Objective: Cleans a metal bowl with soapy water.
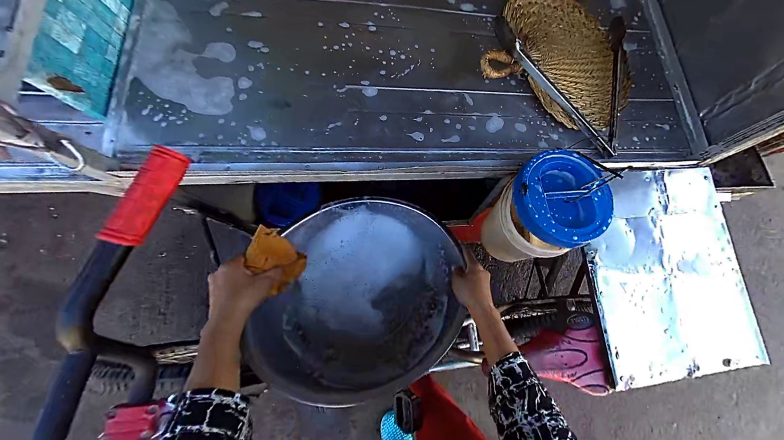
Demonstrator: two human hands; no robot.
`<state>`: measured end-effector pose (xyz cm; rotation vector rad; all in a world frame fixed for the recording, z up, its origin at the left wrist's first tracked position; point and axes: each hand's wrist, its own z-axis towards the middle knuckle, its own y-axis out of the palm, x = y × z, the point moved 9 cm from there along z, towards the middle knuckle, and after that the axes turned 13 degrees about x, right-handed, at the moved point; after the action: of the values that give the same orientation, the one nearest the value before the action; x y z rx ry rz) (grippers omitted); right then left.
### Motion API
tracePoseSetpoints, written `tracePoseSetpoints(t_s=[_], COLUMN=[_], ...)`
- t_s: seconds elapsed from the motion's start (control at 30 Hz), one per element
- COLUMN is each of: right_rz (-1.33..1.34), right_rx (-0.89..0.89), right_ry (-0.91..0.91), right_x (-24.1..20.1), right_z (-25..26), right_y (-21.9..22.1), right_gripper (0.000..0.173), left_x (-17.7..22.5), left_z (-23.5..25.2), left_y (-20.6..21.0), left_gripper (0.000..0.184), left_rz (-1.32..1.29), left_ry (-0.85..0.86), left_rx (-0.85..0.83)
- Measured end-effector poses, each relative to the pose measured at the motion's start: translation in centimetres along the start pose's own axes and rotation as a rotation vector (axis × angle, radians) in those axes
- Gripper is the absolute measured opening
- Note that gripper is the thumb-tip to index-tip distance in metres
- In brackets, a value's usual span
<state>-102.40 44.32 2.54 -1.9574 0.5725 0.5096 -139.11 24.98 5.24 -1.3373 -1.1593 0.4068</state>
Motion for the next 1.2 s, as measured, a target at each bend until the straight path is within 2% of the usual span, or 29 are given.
tracePoseSetpoints(t_s=[0.27,0.53,0.7,0.83,1.0,1.2], right_rz=[0.068,0.09,0.133,0.18,0.269,0.275], right_rx=[0.11,0.184,0.201,0.231,0.356,0.515], right_ry=[-0.047,-0.024,0.006,0.03,-0.002,-0.024], right_x=[3.9,10.5,14.0,16.5,19.3,23.6], right_z=[-12.6,-22.5,-25.8,-27.1,-27.3,-24.0], right_y=[-5.9,-10.2,-12.5,-15.9,-23.0,-33.0], right_gripper=[0.054,0.052,0.051,0.05,0.049,0.048], left_x=[-0.9,-2.0,-0.6,3.1,10.6,21.6], left_z=[-11.7,-21.5,-25.9,-28.5,-31.6,-33.4], left_y=[-5.9,-6.7,-7.5,-8.4,-9.0,-4.9], left_gripper=[0.046,0.049,0.047,0.049,0.047,0.043], left_rz=[-0.092,-0.086,-0.075,-0.086,-0.141,-0.223], left_ry=[0.061,0.105,0.145,0.265,0.362,0.431], left_rx=[0.034,-0.032,-0.011,0.037,0.077,0.061])
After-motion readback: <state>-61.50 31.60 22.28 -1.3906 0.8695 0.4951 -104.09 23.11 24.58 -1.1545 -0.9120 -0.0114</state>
